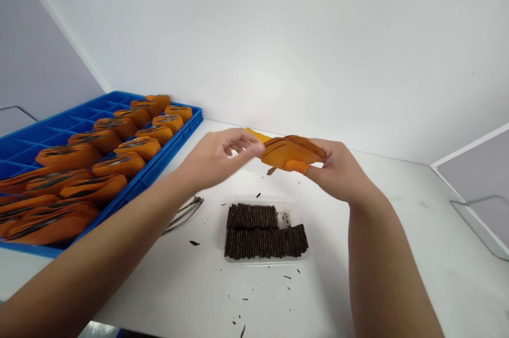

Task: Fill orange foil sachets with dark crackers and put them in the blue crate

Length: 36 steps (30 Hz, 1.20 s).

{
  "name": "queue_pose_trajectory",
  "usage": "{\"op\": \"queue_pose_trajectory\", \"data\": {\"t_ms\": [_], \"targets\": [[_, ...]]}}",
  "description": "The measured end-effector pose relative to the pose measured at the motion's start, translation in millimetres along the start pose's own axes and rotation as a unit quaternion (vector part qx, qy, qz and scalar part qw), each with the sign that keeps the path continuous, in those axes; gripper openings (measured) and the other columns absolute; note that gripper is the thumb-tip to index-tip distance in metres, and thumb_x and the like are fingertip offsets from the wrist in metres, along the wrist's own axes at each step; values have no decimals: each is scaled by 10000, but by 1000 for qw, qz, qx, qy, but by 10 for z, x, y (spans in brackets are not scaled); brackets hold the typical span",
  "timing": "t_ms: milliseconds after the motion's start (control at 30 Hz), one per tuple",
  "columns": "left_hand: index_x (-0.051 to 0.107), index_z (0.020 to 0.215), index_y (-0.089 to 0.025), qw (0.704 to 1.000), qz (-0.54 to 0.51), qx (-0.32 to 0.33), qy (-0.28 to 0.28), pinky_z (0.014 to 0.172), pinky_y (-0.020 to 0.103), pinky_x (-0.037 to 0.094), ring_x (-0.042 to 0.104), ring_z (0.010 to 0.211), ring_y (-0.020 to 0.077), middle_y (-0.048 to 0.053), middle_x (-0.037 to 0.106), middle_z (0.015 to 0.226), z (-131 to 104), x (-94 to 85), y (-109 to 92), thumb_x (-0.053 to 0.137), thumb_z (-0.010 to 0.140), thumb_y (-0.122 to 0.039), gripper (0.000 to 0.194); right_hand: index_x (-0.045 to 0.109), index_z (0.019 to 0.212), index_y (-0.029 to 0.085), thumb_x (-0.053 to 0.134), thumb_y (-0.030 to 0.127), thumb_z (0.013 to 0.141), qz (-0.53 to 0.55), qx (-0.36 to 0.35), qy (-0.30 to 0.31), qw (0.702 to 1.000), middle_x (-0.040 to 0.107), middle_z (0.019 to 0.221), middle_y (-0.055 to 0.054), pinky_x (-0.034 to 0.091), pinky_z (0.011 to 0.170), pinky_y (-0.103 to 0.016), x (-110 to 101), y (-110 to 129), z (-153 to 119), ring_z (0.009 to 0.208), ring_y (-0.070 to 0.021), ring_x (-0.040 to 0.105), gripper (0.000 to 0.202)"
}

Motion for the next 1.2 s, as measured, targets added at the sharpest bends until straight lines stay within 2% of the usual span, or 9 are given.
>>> {"op": "queue_pose_trajectory", "data": {"t_ms": [67,133,233,300,400,667,867,967,1200], "targets": [[697,1208,-306,991,110,-74,-8,901,328,539,703,1062,195,-7,759,1166,83,-124,205,151,1057,-724,704,797,1103,269,839,479,857,-35,12,-43,998,755,1104,-45,600,864,-423,-103,-23,-28,1012,-267,711,326],[635,1342,-244,976,171,-132,-12,1049,439,509,660,1213,278,82,712,1304,161,-171,469,52,1069,-662,768,795,996,250,854,476,837,-43,8,-60,997,752,1052,-42,588,815,-403,-135,-34,-39,968,-258,700,282],[509,1517,-160,946,251,-197,46,1157,614,417,498,1436,419,206,541,1537,224,-30,877,370,1051,-554,626,792,1046,259,837,437,864,4,-18,-31,999,746,1076,-30,581,819,-378,-56,13,-24,986,-241,695,258],[441,1589,-186,927,287,-215,113,1212,683,336,313,1571,433,208,343,1686,221,133,1088,552,992,-502,684,789,1106,269,813,373,888,29,-22,-2,999,749,1090,-22,583,833,-361,31,62,-4,1010,-231,699,243],[328,1657,-228,904,321,-220,180,1238,693,302,225,1616,407,191,224,1738,196,281,1266,575,996,-561,780,786,1055,236,776,269,896,40,-6,29,999,755,1030,-24,575,799,-344,130,110,20,974,-222,704,162],[542,1461,-180,890,383,-178,172,1105,510,496,539,1362,318,139,576,1464,261,182,1247,523,1050,-477,508,762,1040,220,795,268,866,55,5,53,997,745,999,-35,561,763,-348,160,93,28,949,-235,696,184],[557,1421,-139,875,413,-212,138,1150,548,435,416,1456,396,193,520,1488,259,143,1267,550,1012,-543,575,700,905,194,761,223,847,22,-4,63,998,698,921,-10,484,715,-301,276,157,41,852,-181,627,89],[479,1496,-138,868,407,-252,137,1129,553,462,491,1402,363,203,500,1498,228,124,1292,547,1025,-583,651,675,885,195,742,221,855,13,3,73,997,662,864,6,438,670,-285,314,162,42,791,-158,582,78],[501,1456,-138,881,379,-264,100,1077,519,525,588,1293,309,162,590,1386,238,97,1265,581,1048,-340,462,679,887,221,759,185,841,11,-5,72,997,651,859,9,486,738,-311,276,187,9,837,-184,611,100]]}}
Point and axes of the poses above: each hand's wrist, its own z-axis towards the middle knuckle, its own x-axis out of the palm, y = z × x, the point moved 4 cm from there along z, towards the middle knuckle
